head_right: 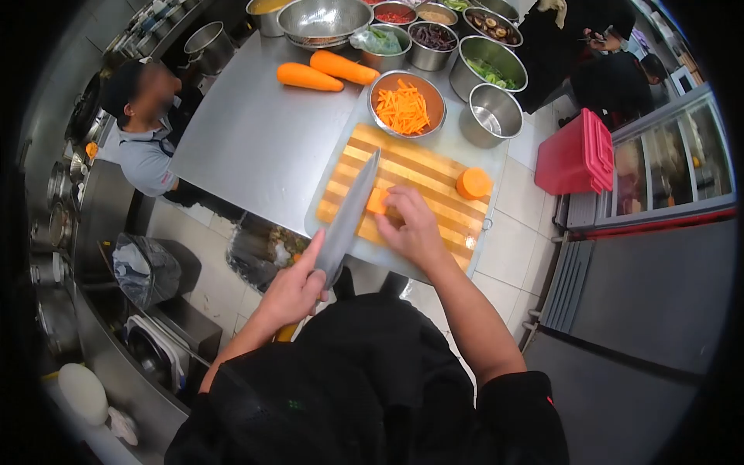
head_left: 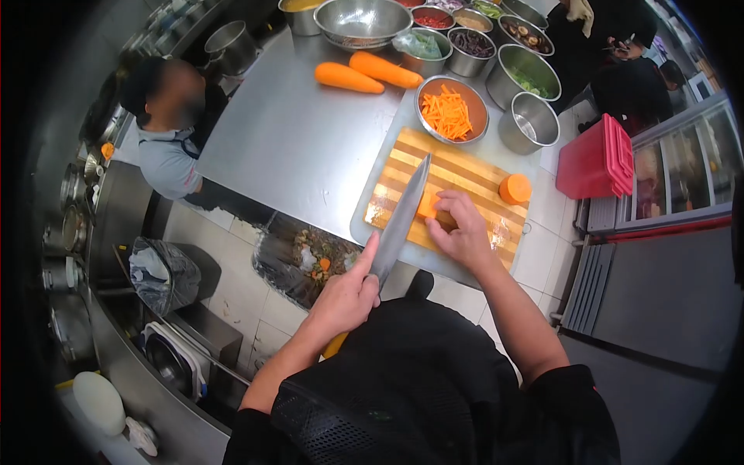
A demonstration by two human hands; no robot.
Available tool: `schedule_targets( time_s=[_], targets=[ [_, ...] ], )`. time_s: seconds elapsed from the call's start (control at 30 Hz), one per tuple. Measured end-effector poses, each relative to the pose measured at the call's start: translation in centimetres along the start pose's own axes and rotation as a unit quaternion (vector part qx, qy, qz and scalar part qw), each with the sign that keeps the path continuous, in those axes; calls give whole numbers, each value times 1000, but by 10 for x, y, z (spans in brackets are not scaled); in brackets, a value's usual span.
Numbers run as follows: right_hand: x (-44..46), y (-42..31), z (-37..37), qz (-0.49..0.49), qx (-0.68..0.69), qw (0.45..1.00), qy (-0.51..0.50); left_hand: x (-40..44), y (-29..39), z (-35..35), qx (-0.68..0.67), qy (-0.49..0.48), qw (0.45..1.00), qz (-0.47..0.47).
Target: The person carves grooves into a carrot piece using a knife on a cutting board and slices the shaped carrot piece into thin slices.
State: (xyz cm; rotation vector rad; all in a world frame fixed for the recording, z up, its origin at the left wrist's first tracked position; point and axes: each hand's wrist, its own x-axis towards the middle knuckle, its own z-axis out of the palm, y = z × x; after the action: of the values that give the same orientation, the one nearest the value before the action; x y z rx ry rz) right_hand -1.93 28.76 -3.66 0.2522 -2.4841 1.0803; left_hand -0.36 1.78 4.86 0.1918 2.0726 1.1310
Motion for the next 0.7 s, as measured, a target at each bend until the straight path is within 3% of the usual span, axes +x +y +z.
schedule_targets(
  time_s=[0.5,0.7],
  targets=[
    [4,0,0,-9,-11,1000,10,8,14,-2,-11,-22,999,-43],
    [3,-1,-2,10,-7,1000,-2,12,6,1,-13,-3,1000,-14]
  ],
)
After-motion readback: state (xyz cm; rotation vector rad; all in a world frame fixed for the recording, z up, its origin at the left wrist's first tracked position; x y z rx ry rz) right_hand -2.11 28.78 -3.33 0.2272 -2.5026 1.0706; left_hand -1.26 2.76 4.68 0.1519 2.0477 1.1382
